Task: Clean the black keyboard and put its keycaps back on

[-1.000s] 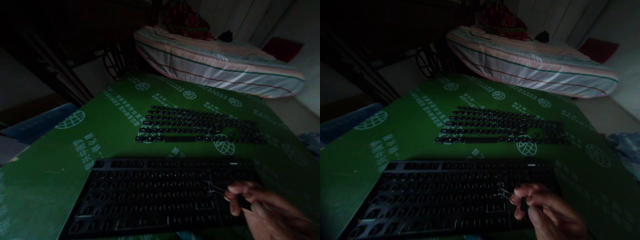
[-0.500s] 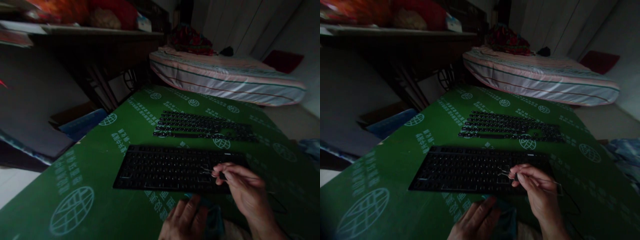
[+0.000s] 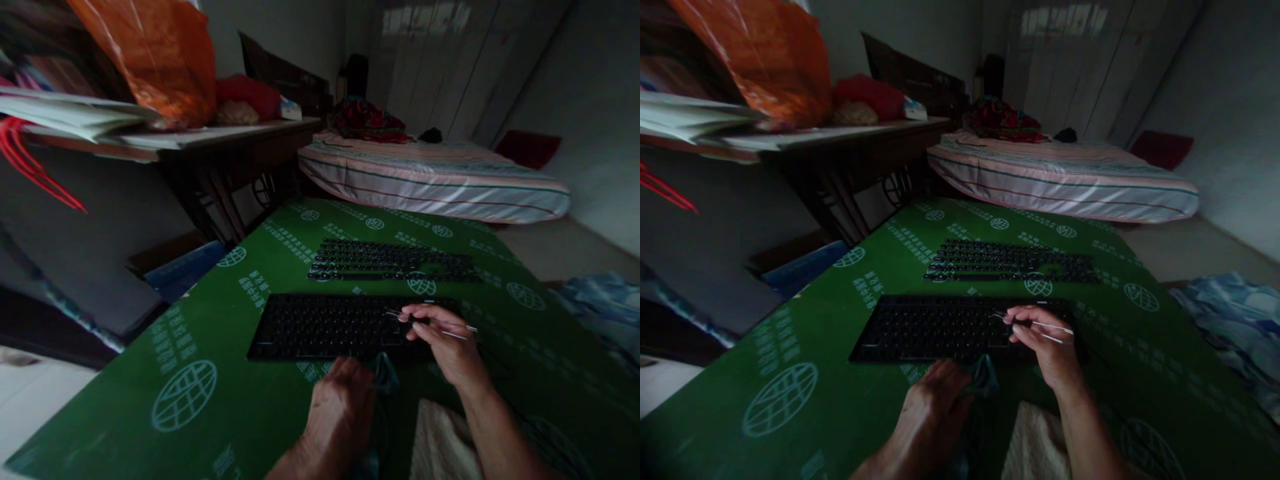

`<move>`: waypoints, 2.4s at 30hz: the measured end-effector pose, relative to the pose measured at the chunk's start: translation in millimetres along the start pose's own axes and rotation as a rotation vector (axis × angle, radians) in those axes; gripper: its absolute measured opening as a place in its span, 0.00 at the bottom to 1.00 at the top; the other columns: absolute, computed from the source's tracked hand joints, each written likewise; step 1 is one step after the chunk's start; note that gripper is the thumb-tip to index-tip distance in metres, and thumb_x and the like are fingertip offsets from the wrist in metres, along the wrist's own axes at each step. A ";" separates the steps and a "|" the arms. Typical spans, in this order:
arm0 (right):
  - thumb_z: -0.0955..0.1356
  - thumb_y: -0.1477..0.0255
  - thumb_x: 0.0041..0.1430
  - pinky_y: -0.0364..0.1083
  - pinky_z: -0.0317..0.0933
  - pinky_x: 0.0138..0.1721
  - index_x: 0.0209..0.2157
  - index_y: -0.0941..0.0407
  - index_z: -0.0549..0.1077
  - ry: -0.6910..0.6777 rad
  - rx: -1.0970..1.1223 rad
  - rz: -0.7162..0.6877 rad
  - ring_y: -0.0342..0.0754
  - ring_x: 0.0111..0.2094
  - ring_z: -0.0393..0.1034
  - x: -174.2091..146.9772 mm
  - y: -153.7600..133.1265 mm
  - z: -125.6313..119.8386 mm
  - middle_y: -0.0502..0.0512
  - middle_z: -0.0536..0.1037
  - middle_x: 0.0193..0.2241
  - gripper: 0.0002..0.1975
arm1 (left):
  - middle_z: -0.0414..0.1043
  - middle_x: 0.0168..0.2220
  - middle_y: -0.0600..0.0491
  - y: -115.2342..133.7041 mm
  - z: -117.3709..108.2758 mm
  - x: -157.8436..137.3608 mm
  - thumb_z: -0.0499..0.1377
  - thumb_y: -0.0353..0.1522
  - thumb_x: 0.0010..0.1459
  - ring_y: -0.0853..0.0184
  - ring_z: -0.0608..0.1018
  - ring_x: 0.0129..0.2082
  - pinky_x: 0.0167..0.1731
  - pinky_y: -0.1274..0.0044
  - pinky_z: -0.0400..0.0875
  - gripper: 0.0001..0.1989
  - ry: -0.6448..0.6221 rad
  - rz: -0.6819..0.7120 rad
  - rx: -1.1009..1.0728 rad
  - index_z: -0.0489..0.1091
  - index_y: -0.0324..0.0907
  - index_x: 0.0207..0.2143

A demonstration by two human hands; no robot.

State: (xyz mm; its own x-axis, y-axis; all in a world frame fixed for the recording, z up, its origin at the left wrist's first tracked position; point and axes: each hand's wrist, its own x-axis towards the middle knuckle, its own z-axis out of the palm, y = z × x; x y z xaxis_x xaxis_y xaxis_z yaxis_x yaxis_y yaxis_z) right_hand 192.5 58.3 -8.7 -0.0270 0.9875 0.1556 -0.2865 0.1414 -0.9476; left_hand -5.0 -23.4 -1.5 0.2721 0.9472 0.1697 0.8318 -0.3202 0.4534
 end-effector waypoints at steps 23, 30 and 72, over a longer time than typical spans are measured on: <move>0.68 0.64 0.56 0.42 0.68 0.24 0.34 0.57 0.77 0.042 -0.386 -0.009 0.44 0.21 0.73 12.5 9.0 23.5 0.55 0.81 0.26 0.11 | 0.72 0.35 0.51 -9.0 -6.8 70.7 0.54 0.25 0.55 0.60 0.71 0.38 0.39 0.69 0.66 0.08 0.014 -0.117 0.183 0.72 0.41 0.34; 0.68 0.69 0.56 0.38 0.68 0.21 0.31 0.56 0.78 0.043 -0.502 -0.182 0.41 0.21 0.72 10.6 13.2 24.6 0.51 0.80 0.25 0.07 | 0.71 0.36 0.50 -10.0 -5.3 68.3 0.54 0.26 0.56 0.60 0.71 0.38 0.40 0.70 0.67 0.10 0.005 -0.119 0.145 0.72 0.41 0.39; 0.64 0.74 0.59 0.41 0.69 0.36 0.33 0.54 0.75 -0.047 -0.778 -0.391 0.45 0.30 0.75 11.8 18.2 31.4 0.52 0.80 0.29 0.07 | 0.69 0.37 0.50 -11.3 4.2 68.2 0.51 0.25 0.58 0.62 0.69 0.37 0.38 0.71 0.66 0.12 0.037 -0.027 0.167 0.71 0.43 0.40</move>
State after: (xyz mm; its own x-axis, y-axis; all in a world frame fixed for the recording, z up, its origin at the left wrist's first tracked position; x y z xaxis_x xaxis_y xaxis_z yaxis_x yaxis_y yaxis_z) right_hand 156.9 70.3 -15.3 -0.1073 0.8568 0.5043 0.4514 0.4939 -0.7431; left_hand 6.2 44.9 1.3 0.2335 0.9531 0.1927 0.9080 -0.2846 0.3074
